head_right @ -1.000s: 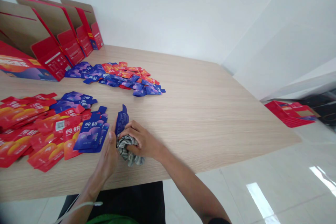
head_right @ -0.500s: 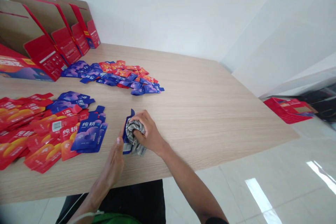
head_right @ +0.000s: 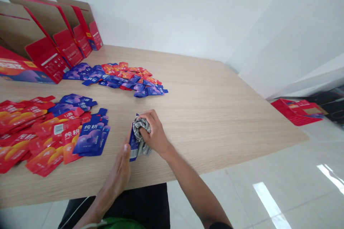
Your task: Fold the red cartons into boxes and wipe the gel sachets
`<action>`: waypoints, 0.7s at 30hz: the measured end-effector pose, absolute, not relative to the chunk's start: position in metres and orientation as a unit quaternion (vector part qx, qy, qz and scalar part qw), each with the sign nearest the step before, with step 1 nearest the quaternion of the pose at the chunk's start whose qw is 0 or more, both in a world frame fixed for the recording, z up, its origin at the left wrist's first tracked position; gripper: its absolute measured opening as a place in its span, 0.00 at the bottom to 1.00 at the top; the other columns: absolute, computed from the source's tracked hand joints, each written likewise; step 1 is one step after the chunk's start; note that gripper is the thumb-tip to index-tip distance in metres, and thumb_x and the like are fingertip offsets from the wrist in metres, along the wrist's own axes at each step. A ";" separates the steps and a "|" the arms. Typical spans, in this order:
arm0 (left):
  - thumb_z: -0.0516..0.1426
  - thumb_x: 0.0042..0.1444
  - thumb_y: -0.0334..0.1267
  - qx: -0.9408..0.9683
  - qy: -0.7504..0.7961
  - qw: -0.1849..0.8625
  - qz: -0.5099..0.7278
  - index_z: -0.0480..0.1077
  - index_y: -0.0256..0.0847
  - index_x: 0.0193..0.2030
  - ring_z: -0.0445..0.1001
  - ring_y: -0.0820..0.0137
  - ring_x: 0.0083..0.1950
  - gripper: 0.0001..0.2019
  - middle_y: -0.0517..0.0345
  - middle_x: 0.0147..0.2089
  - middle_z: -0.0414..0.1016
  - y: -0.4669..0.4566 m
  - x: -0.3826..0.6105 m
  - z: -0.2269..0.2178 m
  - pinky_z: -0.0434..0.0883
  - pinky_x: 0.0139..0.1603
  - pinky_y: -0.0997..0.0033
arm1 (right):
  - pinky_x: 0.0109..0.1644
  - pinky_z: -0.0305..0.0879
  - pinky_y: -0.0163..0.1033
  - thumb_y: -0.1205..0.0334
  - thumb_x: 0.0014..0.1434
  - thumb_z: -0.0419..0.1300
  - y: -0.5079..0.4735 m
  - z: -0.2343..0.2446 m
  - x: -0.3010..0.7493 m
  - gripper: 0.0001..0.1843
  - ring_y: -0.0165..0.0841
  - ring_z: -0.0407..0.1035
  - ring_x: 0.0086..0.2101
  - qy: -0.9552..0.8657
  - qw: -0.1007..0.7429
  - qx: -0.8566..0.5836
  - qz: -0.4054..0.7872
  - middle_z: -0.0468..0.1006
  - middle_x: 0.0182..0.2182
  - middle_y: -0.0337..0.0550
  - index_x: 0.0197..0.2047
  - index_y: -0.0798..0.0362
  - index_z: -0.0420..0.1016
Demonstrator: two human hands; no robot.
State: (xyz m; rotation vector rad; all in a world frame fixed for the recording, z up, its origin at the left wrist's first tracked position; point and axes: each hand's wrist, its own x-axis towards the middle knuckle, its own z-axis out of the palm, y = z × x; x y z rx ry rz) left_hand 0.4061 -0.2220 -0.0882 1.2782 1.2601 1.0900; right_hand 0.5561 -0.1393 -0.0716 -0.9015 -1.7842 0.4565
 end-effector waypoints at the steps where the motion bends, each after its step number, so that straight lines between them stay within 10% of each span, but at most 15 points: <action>1: 0.43 0.72 0.68 0.530 0.519 0.504 0.443 0.67 0.39 0.76 0.55 0.53 0.84 0.41 0.43 0.82 0.61 -0.224 0.408 -0.088 0.48 0.85 0.48 | 0.53 0.73 0.46 0.74 0.58 0.56 -0.139 -0.071 0.557 0.17 0.40 0.72 0.46 -0.733 0.528 -0.387 0.185 0.74 0.44 0.45 0.49 0.50 0.74; 14: 0.45 0.71 0.70 0.495 0.526 0.438 0.535 0.65 0.42 0.77 0.49 0.55 0.86 0.41 0.48 0.80 0.65 -0.190 0.386 -0.078 0.49 0.85 0.54 | 0.56 0.75 0.45 0.69 0.66 0.63 -0.145 -0.075 0.550 0.13 0.40 0.71 0.50 -0.844 0.409 -0.202 0.282 0.72 0.48 0.48 0.53 0.50 0.74; 21: 0.46 0.71 0.69 0.491 0.522 0.489 0.497 0.71 0.40 0.73 0.55 0.52 0.83 0.40 0.44 0.79 0.66 -0.209 0.397 -0.085 0.46 0.85 0.50 | 0.55 0.74 0.47 0.72 0.63 0.59 -0.143 -0.075 0.552 0.14 0.41 0.71 0.49 -0.792 0.482 -0.304 0.221 0.73 0.46 0.47 0.50 0.49 0.75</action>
